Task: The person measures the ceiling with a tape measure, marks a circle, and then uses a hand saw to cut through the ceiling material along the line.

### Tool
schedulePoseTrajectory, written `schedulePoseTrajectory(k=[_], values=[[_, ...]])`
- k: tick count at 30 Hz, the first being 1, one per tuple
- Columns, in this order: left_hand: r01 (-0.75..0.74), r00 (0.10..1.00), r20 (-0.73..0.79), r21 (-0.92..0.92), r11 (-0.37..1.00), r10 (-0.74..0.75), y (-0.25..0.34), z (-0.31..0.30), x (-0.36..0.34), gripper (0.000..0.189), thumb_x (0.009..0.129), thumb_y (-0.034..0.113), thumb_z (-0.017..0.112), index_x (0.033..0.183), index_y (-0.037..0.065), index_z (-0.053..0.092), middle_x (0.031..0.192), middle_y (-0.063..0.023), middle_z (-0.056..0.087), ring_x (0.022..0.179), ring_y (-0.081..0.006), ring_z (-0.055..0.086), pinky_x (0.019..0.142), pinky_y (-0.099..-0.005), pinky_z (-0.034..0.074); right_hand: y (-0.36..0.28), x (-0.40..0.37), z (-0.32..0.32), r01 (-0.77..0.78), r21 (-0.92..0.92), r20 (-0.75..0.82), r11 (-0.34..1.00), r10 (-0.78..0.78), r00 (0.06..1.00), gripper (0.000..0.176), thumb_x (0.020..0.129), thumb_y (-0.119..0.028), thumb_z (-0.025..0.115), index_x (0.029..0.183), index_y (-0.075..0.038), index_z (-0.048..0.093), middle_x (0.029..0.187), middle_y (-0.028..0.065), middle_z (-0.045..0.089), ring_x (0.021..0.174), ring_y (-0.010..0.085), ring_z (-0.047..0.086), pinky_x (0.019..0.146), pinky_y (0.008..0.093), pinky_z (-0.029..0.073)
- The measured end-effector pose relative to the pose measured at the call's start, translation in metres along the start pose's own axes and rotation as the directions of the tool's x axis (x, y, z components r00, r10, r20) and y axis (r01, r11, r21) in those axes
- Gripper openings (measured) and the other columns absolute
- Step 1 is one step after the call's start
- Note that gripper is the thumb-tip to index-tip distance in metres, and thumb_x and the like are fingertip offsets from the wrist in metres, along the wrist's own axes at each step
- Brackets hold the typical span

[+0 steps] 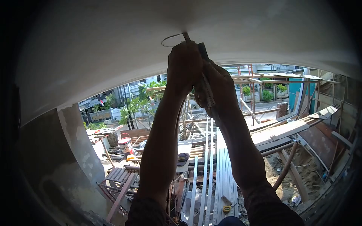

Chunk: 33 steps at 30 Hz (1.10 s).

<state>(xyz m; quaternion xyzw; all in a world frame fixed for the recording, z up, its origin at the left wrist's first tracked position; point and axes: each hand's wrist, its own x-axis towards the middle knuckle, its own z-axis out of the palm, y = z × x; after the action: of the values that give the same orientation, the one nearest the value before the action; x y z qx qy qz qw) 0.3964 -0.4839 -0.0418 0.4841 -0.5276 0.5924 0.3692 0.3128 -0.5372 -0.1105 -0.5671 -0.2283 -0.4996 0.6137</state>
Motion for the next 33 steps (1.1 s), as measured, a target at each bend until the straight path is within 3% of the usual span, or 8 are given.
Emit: schedulePoseTrajectory(k=[5,7,8,13,17,29,31,33], values=[[0.177,0.984,0.035,-0.318,0.932,-0.175,0.013,-0.002,-0.010,0.032,0.094,0.019,0.046,0.082,-0.005,0.065,0.085,-0.0306,0.067,0.089,-0.0432,0.068,0.082,-0.0499,0.055,-0.003,-0.018,0.001,-0.085,0.252,-0.055,0.964,0.102,0.993,0.024,0.103,-0.023,0.052,0.107,-0.001,0.061,0.063,0.0036,0.059,0.037,0.0096,0.052,0.032,0.0214,0.041],[0.159,0.986,0.081,-0.233,0.959,-0.144,0.013,0.001,0.001,0.031,0.092,0.018,0.049,0.081,-0.005,0.065,0.084,-0.0303,0.067,0.087,-0.0423,0.069,0.079,-0.0499,0.055,-0.004,-0.007,-0.001,0.120,0.053,-0.077,0.991,-0.116,0.990,0.027,0.103,-0.023,0.052,0.111,0.001,0.061,0.064,0.0044,0.059,0.036,0.0095,0.051,0.031,0.0214,0.041],[0.149,0.986,0.098,-0.197,0.969,-0.132,0.012,0.003,0.001,0.028,0.091,0.017,0.052,0.081,-0.006,0.065,0.083,-0.0295,0.066,0.086,-0.0416,0.069,0.078,-0.0499,0.056,-0.003,-0.006,-0.007,0.121,0.213,-0.017,0.970,-0.120,0.993,0.028,0.103,-0.022,0.050,0.115,0.002,0.060,0.065,0.0050,0.059,0.036,0.0096,0.050,0.031,0.0216,0.041],[-0.111,0.992,-0.053,0.095,0.989,0.116,0.016,-0.002,-0.022,0.017,0.079,0.009,0.069,0.082,-0.005,0.062,0.078,-0.0181,0.062,0.073,-0.0354,0.069,0.069,-0.0474,0.056,0.001,-0.022,-0.005,-0.101,0.249,-0.122,0.963,0.135,0.983,0.028,0.103,-0.022,0.052,0.114,0.003,0.060,0.063,0.0047,0.058,0.036,0.0103,0.050,0.029,0.0227,0.040],[0.004,1.000,0.021,0.035,0.999,-0.005,0.007,0.004,-0.003,0.018,0.081,0.012,0.066,0.085,-0.005,0.063,0.079,-0.0200,0.064,0.072,-0.0330,0.069,0.070,-0.0416,0.057,-0.005,-0.010,0.000,-0.079,0.320,-0.058,0.944,0.103,0.993,0.027,0.102,-0.025,0.053,0.106,0.000,0.063,0.060,0.0037,0.056,0.037,0.0102,0.051,0.030,0.0238,0.038],[-0.075,0.949,0.310,0.415,0.907,-0.063,0.000,-0.001,0.014,0.019,0.083,0.009,0.063,0.094,-0.007,0.064,0.086,-0.0213,0.066,0.081,-0.0347,0.069,0.073,-0.0442,0.057,0.008,0.014,-0.012,-0.063,0.225,0.082,0.972,0.046,0.996,0.025,0.104,-0.023,0.051,0.104,-0.002,0.064,0.061,0.0018,0.057,0.039,0.0094,0.052,0.034,0.0218,0.041],[-0.095,0.985,0.168,0.414,0.905,0.027,0.003,0.001,0.005,0.018,0.083,0.009,0.064,0.093,-0.006,0.065,0.084,-0.0204,0.066,0.083,-0.0353,0.068,0.076,-0.0453,0.056,0.006,0.010,-0.016,-0.170,0.308,0.090,0.936,0.149,0.985,0.026,0.104,-0.025,0.050,0.103,-0.003,0.063,0.058,0.0013,0.056,0.038,0.0091,0.051,0.033,0.0216,0.041],[0.075,0.979,0.168,0.233,0.970,-0.116,0.019,-0.009,0.006,0.019,0.088,0.012,0.057,0.089,-0.005,0.065,0.085,-0.0225,0.066,0.086,-0.0390,0.067,0.081,-0.0470,0.054,-0.003,0.002,-0.019,-0.172,0.395,0.127,0.902,0.131,0.983,0.027,0.105,-0.026,0.050,0.104,-0.002,0.063,0.057,0.0015,0.056,0.037,0.0087,0.051,0.033,0.0215,0.040]])
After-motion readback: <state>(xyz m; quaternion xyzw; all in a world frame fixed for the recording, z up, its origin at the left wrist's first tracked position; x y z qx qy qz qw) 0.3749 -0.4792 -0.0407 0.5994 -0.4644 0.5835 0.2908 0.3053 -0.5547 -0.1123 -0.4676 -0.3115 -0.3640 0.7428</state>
